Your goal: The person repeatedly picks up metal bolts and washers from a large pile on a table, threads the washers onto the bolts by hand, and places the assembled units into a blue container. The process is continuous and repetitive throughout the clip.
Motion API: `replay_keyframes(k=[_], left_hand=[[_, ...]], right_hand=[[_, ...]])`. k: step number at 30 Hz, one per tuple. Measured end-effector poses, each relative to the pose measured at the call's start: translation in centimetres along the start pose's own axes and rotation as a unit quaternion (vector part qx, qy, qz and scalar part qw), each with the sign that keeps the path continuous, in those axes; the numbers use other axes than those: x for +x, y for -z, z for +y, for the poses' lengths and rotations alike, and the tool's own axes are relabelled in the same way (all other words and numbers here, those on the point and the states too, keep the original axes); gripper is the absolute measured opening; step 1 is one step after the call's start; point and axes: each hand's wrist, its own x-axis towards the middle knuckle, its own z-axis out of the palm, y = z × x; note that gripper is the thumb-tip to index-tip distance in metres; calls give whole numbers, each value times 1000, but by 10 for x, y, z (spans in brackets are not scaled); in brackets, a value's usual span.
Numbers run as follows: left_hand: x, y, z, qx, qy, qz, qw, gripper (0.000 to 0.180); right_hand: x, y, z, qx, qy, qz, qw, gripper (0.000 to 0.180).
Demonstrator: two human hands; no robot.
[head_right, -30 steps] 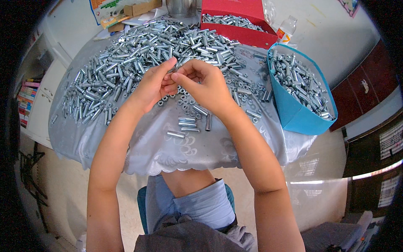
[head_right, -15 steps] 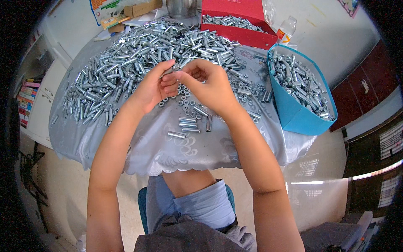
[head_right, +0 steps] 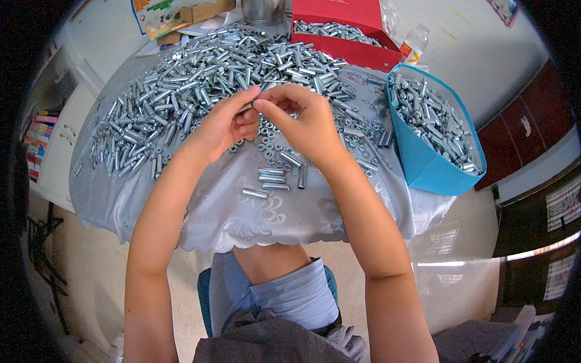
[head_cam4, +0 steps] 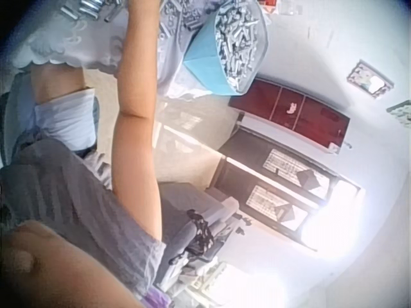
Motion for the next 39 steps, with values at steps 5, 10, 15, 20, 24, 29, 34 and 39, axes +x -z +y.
replay_keyframes(k=[5,10,15,20,24,29,34,39], left_hand=[[-1,0,0,16,-5,-5,1000,33],[0,1,-1,34,-2,2,999,32],[3,8,-1,24,-15,-14,999,28],[4,11,1,-7,-19,54,998,23],[5,13,2,7,-17,103,995,23],[6,14,0,11,-17,112,994,24],[5,13,1,14,-11,122,992,23],[7,14,-1,18,-20,105,994,25]], right_hand=[[1,1,-6,-57,29,5,998,14],[1,3,-10,-128,87,13,988,13],[0,3,-12,-122,67,11,990,15],[-1,1,-17,-115,-13,1,993,17],[-1,11,-5,-290,-15,-100,952,18],[-3,17,12,-356,24,-136,924,17],[-2,16,16,-342,-10,-161,926,17],[-2,17,16,-352,21,-176,919,15]])
